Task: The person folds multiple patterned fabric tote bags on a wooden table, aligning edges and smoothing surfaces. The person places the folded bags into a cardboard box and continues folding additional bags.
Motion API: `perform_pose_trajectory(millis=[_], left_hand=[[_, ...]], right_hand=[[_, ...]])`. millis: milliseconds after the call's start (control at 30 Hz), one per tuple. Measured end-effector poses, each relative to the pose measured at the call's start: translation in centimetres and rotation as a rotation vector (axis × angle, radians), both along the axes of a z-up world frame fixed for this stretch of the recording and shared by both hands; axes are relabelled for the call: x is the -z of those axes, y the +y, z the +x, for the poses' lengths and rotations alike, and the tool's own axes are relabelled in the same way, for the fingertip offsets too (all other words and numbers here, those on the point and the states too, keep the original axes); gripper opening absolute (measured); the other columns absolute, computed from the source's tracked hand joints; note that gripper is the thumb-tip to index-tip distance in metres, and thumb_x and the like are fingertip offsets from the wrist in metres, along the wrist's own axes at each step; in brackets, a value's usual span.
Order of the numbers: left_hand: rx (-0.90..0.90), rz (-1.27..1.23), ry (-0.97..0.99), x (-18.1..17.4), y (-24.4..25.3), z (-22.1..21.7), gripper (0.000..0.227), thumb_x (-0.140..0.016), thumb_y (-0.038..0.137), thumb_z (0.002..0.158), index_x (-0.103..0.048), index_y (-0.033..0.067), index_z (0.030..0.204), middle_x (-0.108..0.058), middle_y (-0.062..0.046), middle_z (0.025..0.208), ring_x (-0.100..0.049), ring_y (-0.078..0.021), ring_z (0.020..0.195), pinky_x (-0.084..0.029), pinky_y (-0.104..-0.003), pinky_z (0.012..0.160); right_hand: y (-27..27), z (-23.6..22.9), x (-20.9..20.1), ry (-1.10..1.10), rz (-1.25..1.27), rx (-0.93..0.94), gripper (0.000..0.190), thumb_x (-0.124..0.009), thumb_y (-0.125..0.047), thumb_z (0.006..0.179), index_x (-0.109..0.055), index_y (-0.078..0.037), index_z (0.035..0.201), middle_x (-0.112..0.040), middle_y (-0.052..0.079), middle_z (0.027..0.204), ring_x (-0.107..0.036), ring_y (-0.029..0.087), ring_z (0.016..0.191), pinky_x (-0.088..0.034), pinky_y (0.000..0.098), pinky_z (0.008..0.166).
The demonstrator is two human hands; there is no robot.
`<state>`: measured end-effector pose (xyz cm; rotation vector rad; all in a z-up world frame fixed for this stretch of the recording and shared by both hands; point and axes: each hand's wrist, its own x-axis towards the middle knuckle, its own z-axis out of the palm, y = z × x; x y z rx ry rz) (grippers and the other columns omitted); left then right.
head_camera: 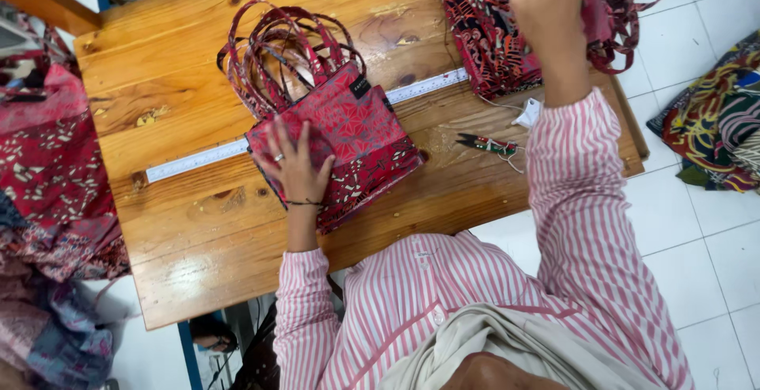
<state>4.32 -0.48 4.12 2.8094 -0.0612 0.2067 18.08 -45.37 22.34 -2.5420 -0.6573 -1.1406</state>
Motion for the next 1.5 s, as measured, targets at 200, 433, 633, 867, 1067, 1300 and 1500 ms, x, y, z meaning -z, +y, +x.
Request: perform_pose_trajectory(millis=[200,433,633,867,1067,1300,1500], left_hand=[[0.231,-2.247,0.107,3.3,0.9,0.7,0.102,-0.047,0.08,0.09,-0.029,0.0111,0.163,-0.032,-0.016,0.168,-0.038,-0.0437,0.149,-0.032,-0.064,0.12],[-0.136,-1.38,0.068,7.5,8.6,-0.7,0.078,-0.079,0.025,0.093,-0.036,0.0015,0.154,-0.05,-0.015,0.152,-0.049,-0.0289,0.139,-0.037,-0.042,0.118],[-0.173,-1.518,-0.125,10.0,9.3,0.3,0.055,-0.063,0.003,0.101,-0.043,-0.0016,0.152,-0.057,-0.013,0.147,-0.056,-0.0218,0.133,-0.041,-0.034,0.116],[-0.162,-1.087,-0.386,4.5,8.2,-3.0,0.082,-0.06,0.0,0.081,-0.029,-0.0022,0.156,-0.05,-0.016,0.148,-0.053,-0.0266,0.137,-0.042,-0.037,0.116],[-0.266,-0.554,-0.5,-3.8,5.8,-4.9,0.067,-0.056,-0.008,0.09,-0.043,-0.002,0.156,-0.048,-0.024,0.158,-0.044,-0.0391,0.151,-0.03,-0.048,0.129],[-0.052,-0.484,-0.299,-4.3,0.5,-5.7,0.061,-0.056,0.001,0.086,-0.061,0.0156,0.144,-0.049,-0.011,0.161,-0.033,-0.0366,0.156,-0.016,-0.056,0.13],[-0.048,-0.243,-0.144,-1.4,-0.2,-4.9,0.06,-0.058,0.016,0.092,-0.054,0.02,0.153,-0.03,-0.013,0.17,-0.018,-0.0413,0.159,-0.002,-0.064,0.125]], right_hand=[[17.4,-9.5,6.2,0.145,-0.304,-0.599,0.031,-0.062,-0.011,0.096,-0.066,0.003,0.123,-0.072,0.017,0.122,-0.072,0.028,0.112,-0.06,0.0353,0.09],[20.6,-10.2,14.8,0.234,-0.426,-0.701,0.038,-0.056,-0.015,0.092,-0.063,-0.004,0.129,-0.058,0.016,0.148,-0.054,0.031,0.139,-0.04,0.0483,0.117],[17.5,-9.9,14.8,0.369,-0.352,-0.442,0.054,-0.052,-0.016,0.102,-0.05,-0.006,0.155,-0.042,0.015,0.164,-0.035,0.034,0.154,-0.027,0.0516,0.129],[11.5,-7.0,13.1,0.839,-0.041,-0.715,0.071,-0.063,0.002,0.072,-0.055,-0.001,0.143,-0.052,0.023,0.15,-0.047,0.04,0.14,-0.037,0.0478,0.115],[-1.7,1.8,13.1,0.14,0.108,0.274,0.049,-0.079,-0.019,0.083,-0.067,0.007,0.122,-0.071,0.028,0.117,-0.066,0.044,0.102,-0.053,0.0513,0.089],[-4.3,3.4,13.5,0.575,0.351,0.48,0.027,-0.06,-0.016,0.108,-0.073,-0.013,0.131,-0.075,0.021,0.115,-0.073,0.037,0.105,-0.057,0.0462,0.095],[-2.5,1.7,14.4,0.161,-0.001,0.294,0.032,-0.069,-0.018,0.093,-0.071,-0.001,0.12,-0.072,0.025,0.122,-0.07,0.04,0.107,-0.057,0.0467,0.086]])
